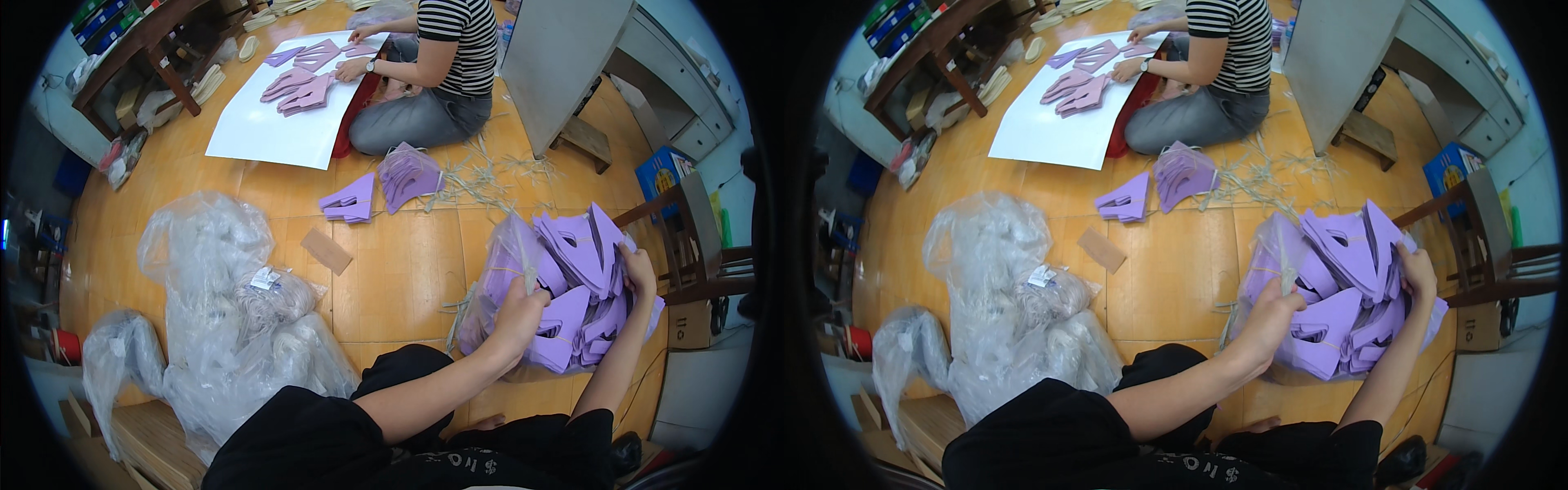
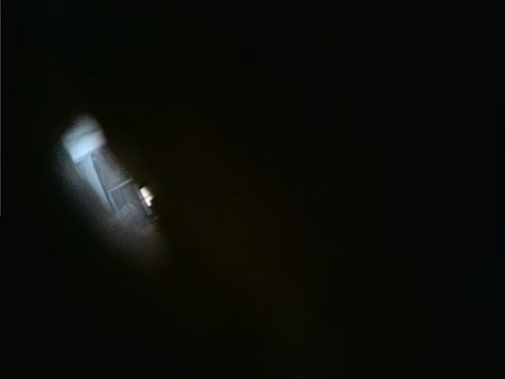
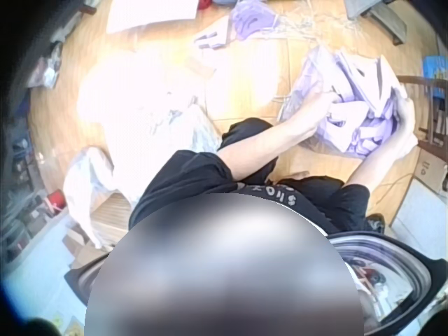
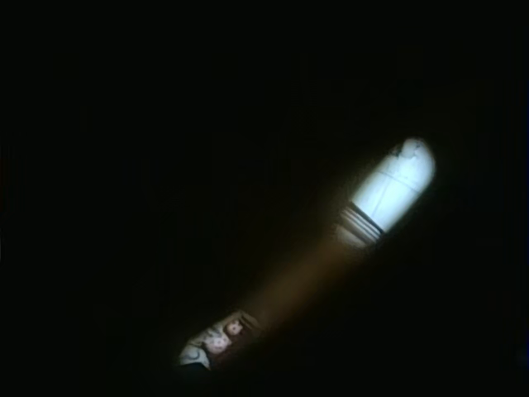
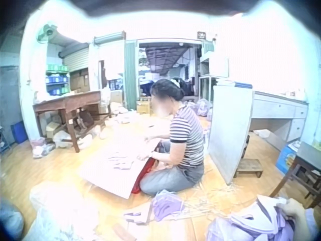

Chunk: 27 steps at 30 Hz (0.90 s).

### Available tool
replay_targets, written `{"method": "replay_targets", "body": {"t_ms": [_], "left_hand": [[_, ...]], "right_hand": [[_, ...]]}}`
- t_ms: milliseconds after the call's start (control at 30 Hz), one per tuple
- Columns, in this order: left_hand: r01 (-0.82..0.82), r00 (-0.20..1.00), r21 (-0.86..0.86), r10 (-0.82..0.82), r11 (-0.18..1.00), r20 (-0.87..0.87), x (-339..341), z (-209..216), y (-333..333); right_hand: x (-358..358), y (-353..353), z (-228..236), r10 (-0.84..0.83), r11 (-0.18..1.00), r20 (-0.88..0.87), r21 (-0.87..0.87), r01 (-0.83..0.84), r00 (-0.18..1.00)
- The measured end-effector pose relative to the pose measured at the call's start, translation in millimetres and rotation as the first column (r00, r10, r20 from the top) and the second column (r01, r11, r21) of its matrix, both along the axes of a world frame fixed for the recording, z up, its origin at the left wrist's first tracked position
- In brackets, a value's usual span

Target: The person gathers purple foam pieces, stacks them, and ties them into bundles using rubber bands. They then place the bundles into plastic bags, label the bags with a marker, and load them onto a hand truck for transport.

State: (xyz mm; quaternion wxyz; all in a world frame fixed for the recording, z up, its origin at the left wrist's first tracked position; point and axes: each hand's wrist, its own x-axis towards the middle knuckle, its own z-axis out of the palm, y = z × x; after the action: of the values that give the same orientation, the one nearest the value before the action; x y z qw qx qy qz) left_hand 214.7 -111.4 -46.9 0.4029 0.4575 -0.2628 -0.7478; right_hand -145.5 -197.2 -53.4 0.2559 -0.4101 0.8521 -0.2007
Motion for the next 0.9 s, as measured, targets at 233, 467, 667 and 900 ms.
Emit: {"method": "replay_targets", "body": {"t_ms": [233,467,667,900], "left_hand": [[-0.019,0.998,0.001,0.019,1.000,-0.056,-1.6,-4.2,0.7],[-0.003,0.999,0.006,0.003,1.000,-0.051,-0.5,-2.8,-0.2],[-0.008,0.998,0.000,0.008,1.000,-0.065,0.7,-0.3,-0.2],[-0.010,1.000,0.008,0.010,1.000,-0.011,2.8,5.3,0.6]], "right_hand": [[0.6,-0.5,0.4,0.011,1.000,-0.002,0.015,-0.011,1.000],[0.2,-0.6,-0.4,-0.015,1.000,0.006,0.000,0.015,1.000],[-1.1,-1.2,0.2,-0.003,1.000,0.003,0.026,0.003,1.000],[-0.8,-1.1,0.9,0.010,0.999,-0.009,0.043,-0.010,1.000]]}}
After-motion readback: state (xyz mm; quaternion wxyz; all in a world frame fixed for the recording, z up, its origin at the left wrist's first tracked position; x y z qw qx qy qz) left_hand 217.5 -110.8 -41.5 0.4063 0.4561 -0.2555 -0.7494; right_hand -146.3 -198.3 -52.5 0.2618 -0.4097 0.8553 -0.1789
